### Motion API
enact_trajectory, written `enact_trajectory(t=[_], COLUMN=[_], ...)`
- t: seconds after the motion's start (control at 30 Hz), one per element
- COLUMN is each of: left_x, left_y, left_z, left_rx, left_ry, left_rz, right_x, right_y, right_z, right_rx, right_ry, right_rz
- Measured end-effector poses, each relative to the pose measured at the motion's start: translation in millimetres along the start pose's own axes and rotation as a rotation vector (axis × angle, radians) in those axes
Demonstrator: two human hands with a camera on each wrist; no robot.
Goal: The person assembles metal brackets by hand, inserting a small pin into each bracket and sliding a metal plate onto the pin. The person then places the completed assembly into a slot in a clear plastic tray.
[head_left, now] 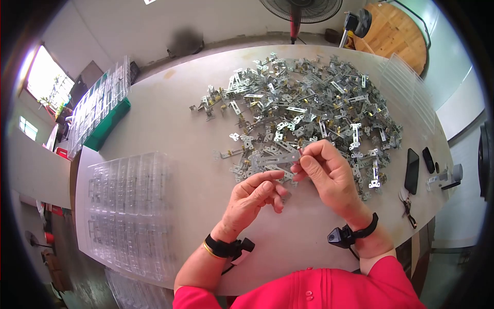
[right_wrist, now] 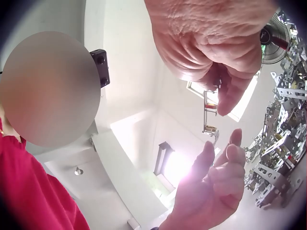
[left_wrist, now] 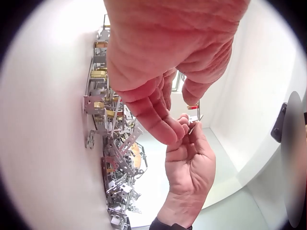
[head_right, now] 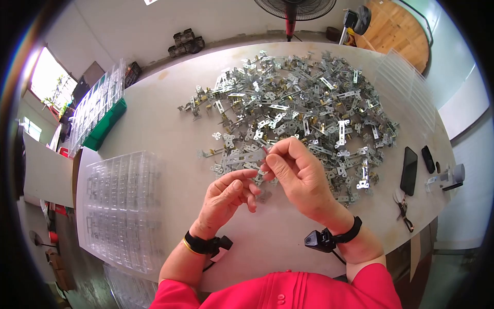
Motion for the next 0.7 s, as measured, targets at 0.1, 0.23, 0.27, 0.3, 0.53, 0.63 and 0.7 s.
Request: enact_trajectory(t=[0.1,0.23,0.27,0.3,0.53,0.63,0.7], left_x=[7.3,2.7,3.6,4.6,6.6,1.8,-0.9], left_y=[1.1,2.4,2.4,2.6,5.7,6.1,6.2], left_z=[-7.5,-10.3,-11.8,-13.8,-19.5,-14.3,-12.4], left_rx=[-0.021,-0.042,-0.048,-0.054,-0.024,-0.039,-0.064], left_ry=[-0.046,-0.15,-0.185,-0.219,-0.226,-0.303,-0.296], left_rz=[0.098,0.128,0.147,0.165,0.23,0.232,0.207], right_x=[-7.2,-13.5,-15.4,-18.7,-27.1,-29.9,-28.0], right_y=[-2.9,-5.8,-6.6,-7.5,-13.3,-14.5,-14.2], right_z=[7.0,12.3,13.0,14.0,25.0,26.4,28.1], right_rx=[0.04,0.104,0.112,0.124,0.169,0.174,0.182], right_ry=[0.01,-0.051,-0.048,-0.048,0.0,0.017,0.015], right_rz=[0.036,0.08,0.082,0.119,0.207,0.235,0.245])
Point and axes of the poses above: each hand's wrist, its own y-axis towards the middle knuckle, its own z-axis out of the palm, x = y × z, the point moved 2 cm from there along y, towards the middle knuckle, and after that the axes turned 4 degrees about y, right-handed, at the moved point
